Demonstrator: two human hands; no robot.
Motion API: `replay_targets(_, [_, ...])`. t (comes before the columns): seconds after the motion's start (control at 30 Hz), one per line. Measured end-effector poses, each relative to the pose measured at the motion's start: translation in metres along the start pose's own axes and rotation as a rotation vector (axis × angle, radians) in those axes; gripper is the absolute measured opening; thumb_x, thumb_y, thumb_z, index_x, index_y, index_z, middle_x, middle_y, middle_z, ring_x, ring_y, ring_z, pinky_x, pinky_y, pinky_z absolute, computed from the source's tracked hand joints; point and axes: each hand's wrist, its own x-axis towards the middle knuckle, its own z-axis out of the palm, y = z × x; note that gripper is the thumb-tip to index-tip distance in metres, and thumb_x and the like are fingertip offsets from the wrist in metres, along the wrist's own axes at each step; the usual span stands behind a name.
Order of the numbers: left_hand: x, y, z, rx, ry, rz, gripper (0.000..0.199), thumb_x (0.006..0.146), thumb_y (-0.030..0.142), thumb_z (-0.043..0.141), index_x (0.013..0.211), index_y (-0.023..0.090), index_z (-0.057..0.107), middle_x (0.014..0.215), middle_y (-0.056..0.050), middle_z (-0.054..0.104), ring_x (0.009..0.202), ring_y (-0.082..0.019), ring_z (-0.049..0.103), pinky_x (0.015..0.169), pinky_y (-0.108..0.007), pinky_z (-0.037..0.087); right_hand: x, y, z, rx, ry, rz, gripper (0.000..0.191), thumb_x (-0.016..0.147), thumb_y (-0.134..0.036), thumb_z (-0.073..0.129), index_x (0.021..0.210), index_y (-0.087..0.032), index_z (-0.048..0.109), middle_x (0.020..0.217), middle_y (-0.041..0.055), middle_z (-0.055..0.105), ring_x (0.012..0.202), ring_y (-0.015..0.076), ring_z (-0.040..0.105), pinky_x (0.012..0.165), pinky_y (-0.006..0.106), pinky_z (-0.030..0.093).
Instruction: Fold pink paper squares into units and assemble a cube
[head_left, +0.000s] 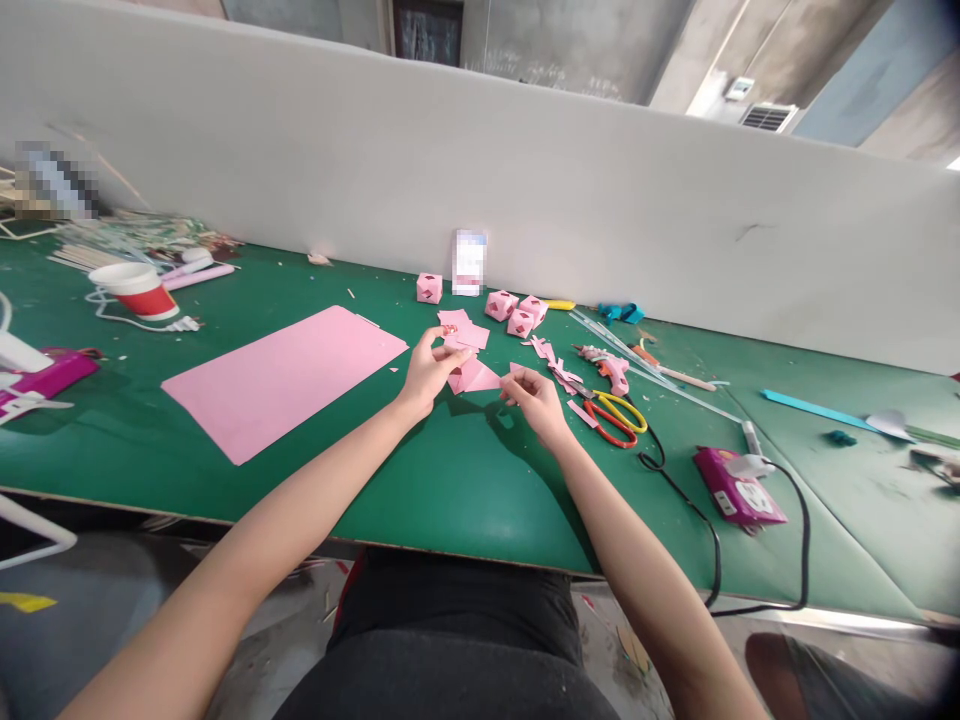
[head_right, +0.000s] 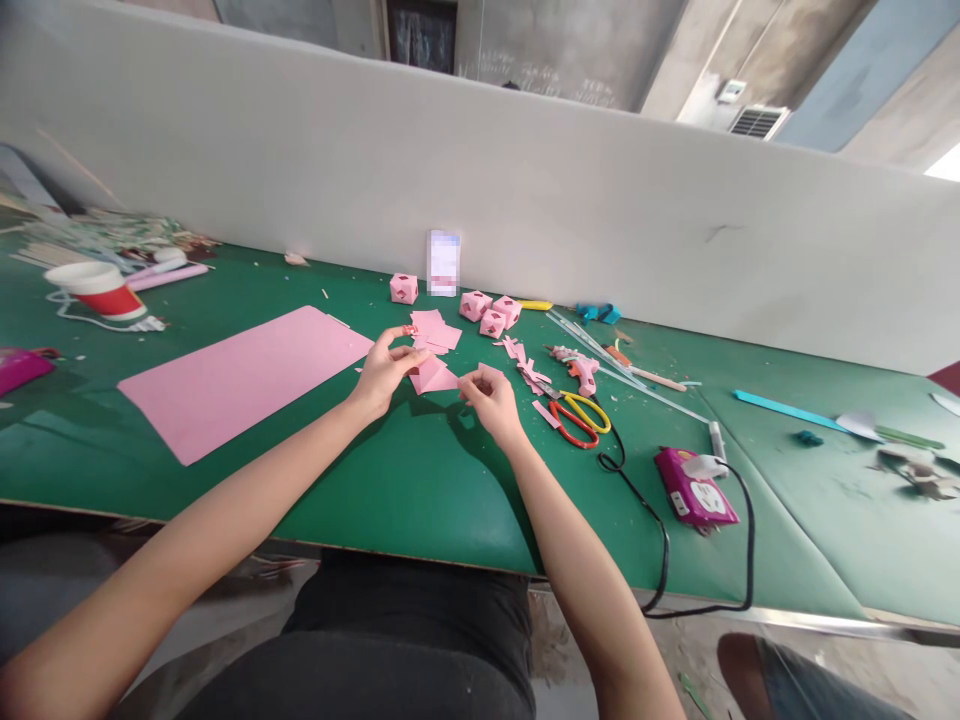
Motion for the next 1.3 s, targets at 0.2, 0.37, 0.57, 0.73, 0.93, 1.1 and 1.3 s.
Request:
replay_targets(0.2, [-0.0015, 0.0049, 0.0006, -0.031, 0.022, -0.051, 0.055, 0.066, 0.027, 0.086, 0.113, 0.019, 0.056, 0.079, 0.0, 0.071, 0.079, -0.017, 0.07, 0.067, -0.026, 0.054, 0.0006, 0.0019, -0.0002, 0.046, -0.006, 0.028, 0.03, 0.073, -0.051, 0.076, 0.076, -0.022, 0.07, 0.069, 0.003, 0.071, 0.069, 0.019, 0.067, 0.065, 0.031, 0.055])
replay_targets(0.37, [0.0006, 0.0045, -0.0017, -0.048, 0.018, -0.068, 0.055, 0.065, 0.025, 0.085, 0.112, 0.019, 0.057, 0.077, 0.001, 0.069, 0.077, -0.016, 0.068, 0.065, -0.025, 0.054, 0.0008, 0.0024, -0.0011, 0.065, -0.023, 0.034, 0.027, 0.074, -0.048, 0.076, 0.074, -0.022, 0.07, 0.068, 0.0031, 0.071, 0.067, 0.0177, 0.066, 0.061, 0.029, 0.053])
replay_targets(0.57, [-0.0001, 0.0012, -0.0025, -0.034, -0.004, -0.067, 0.053, 0.069, 0.029, 0.086, 0.113, 0.019, 0.058, 0.078, 0.001, 0.069, 0.078, -0.015, 0.068, 0.066, -0.025, 0.054, 0.0026, 0.0056, -0.0041, 0.04, -0.006, 0.018, 0.031, 0.072, -0.052, 0.077, 0.072, -0.022, 0.068, 0.063, 0.0022, 0.069, 0.06, 0.0162, 0.063, 0.057, 0.029, 0.053])
replay_targets(0.73, [-0.0005, 0.0031, -0.0004, -0.07, 0.044, -0.084, 0.049, 0.069, 0.023, 0.085, 0.109, 0.019, 0.057, 0.076, 0.002, 0.067, 0.067, -0.012, 0.063, 0.063, -0.025, 0.054, 0.0029, 0.0083, -0.0049, 0.045, -0.002, 0.027, 0.034, 0.073, -0.055, 0.078, 0.073, -0.022, 0.068, 0.064, 0.0026, 0.069, 0.06, 0.0157, 0.063, 0.057, 0.028, 0.052])
replay_targets(0.93, [0.0014, 0.0077, -0.0022, -0.033, 0.07, -0.08, 0.047, 0.07, 0.017, 0.082, 0.11, 0.02, 0.058, 0.07, 0.004, 0.064, 0.063, -0.011, 0.061, 0.064, -0.024, 0.053, 0.0025, 0.0065, -0.004, 0.042, -0.038, 0.031, 0.033, 0.075, -0.054, 0.075, 0.072, -0.023, 0.068, 0.064, 0.0023, 0.068, 0.06, 0.0161, 0.063, 0.054, 0.027, 0.051])
replay_targets(1.1, [-0.0004, 0.0084, -0.0008, -0.067, 0.029, -0.102, 0.05, 0.074, 0.027, 0.084, 0.115, 0.019, 0.057, 0.08, 0.0, 0.069, 0.068, -0.012, 0.066, 0.062, -0.024, 0.055, 0.0008, 0.0015, -0.0048, 0.118, 0.011, 0.043, 0.032, 0.072, -0.053, 0.077, 0.072, -0.023, 0.067, 0.065, 0.0007, 0.066, 0.061, 0.0149, 0.061, 0.057, 0.026, 0.05])
replay_targets(1.3, [-0.0052, 0.0085, 0.0034, -0.084, -0.124, -0.091, 0.059, 0.08, 0.041, 0.081, 0.127, 0.018, 0.054, 0.115, -0.013, 0.073, 0.094, -0.021, 0.073, 0.069, -0.028, 0.06, 0.0021, -0.001, -0.0071, 0.37, 0.045, 0.154, 0.035, 0.066, -0.051, 0.081, 0.077, -0.023, 0.064, 0.069, 0.0, 0.064, 0.067, 0.016, 0.064, 0.058, 0.026, 0.051])
